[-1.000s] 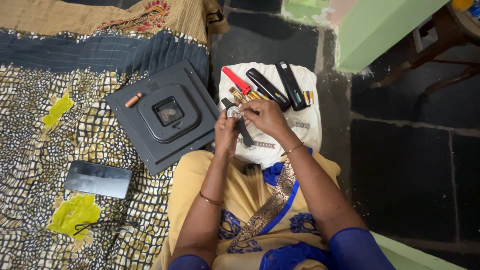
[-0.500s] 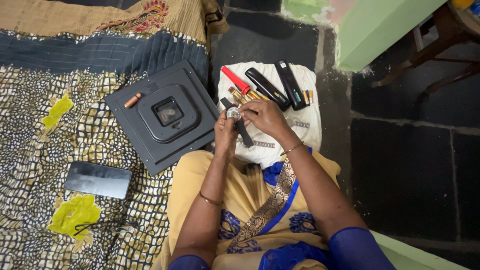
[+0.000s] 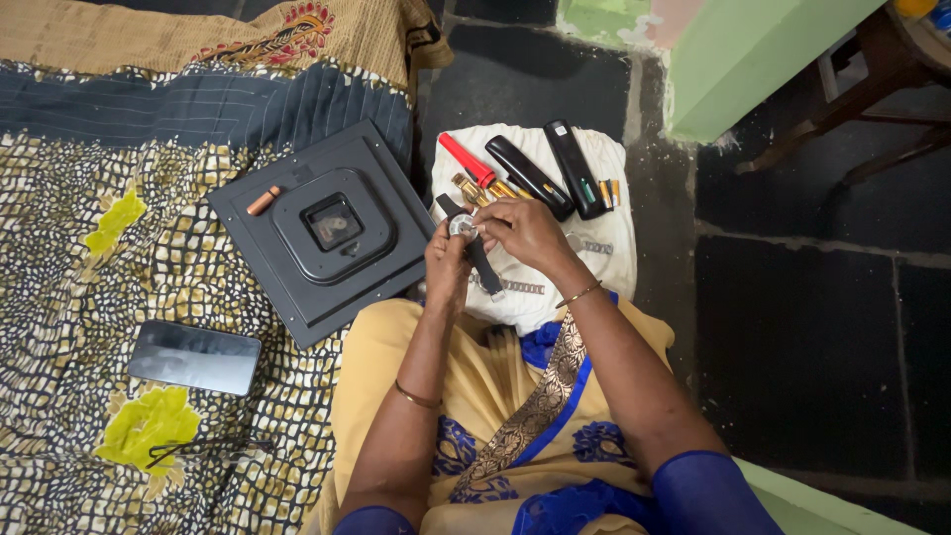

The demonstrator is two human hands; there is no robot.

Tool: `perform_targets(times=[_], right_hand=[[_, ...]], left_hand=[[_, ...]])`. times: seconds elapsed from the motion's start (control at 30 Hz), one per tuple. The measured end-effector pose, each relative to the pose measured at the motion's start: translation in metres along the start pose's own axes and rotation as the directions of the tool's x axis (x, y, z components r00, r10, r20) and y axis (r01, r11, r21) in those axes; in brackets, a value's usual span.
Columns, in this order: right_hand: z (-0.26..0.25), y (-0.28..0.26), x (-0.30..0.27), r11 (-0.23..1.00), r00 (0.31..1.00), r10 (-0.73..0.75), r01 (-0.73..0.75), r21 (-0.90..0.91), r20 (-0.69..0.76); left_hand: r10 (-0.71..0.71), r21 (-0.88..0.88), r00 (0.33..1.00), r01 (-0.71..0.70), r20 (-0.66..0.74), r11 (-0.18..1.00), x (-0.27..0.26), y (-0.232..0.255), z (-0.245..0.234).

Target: The person sits on the floor and handles multiple watches, opening the back of a black watch to replace its battery, then working on a gold watch by adjusting its internal components. Tools and spare parts are laid out on a cloth beside them.

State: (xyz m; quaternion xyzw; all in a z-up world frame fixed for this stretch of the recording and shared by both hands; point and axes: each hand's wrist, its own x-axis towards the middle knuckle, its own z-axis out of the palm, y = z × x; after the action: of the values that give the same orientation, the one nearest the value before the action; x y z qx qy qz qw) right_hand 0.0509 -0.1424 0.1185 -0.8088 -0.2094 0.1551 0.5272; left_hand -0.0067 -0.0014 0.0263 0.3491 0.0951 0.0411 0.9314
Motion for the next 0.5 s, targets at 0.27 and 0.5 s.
perform_targets(times=[0.27, 0.5], right_hand=[[0.002, -0.005, -0.001, 1.0, 1.0, -0.007, 0.008, 0.025, -0.022], [0.002, -0.011, -0.005, 0.997, 0.997, -0.059, 0.057, -0.057, -0.043]], left_hand=[[0.047, -0.01, 0.998, -0.047, 0.036, 0.999, 0.003, -0.003, -0.005], [0.036, -0.005, 0.999, -0.035, 0.016, 0.999, 0.005, -0.007, -0.009]])
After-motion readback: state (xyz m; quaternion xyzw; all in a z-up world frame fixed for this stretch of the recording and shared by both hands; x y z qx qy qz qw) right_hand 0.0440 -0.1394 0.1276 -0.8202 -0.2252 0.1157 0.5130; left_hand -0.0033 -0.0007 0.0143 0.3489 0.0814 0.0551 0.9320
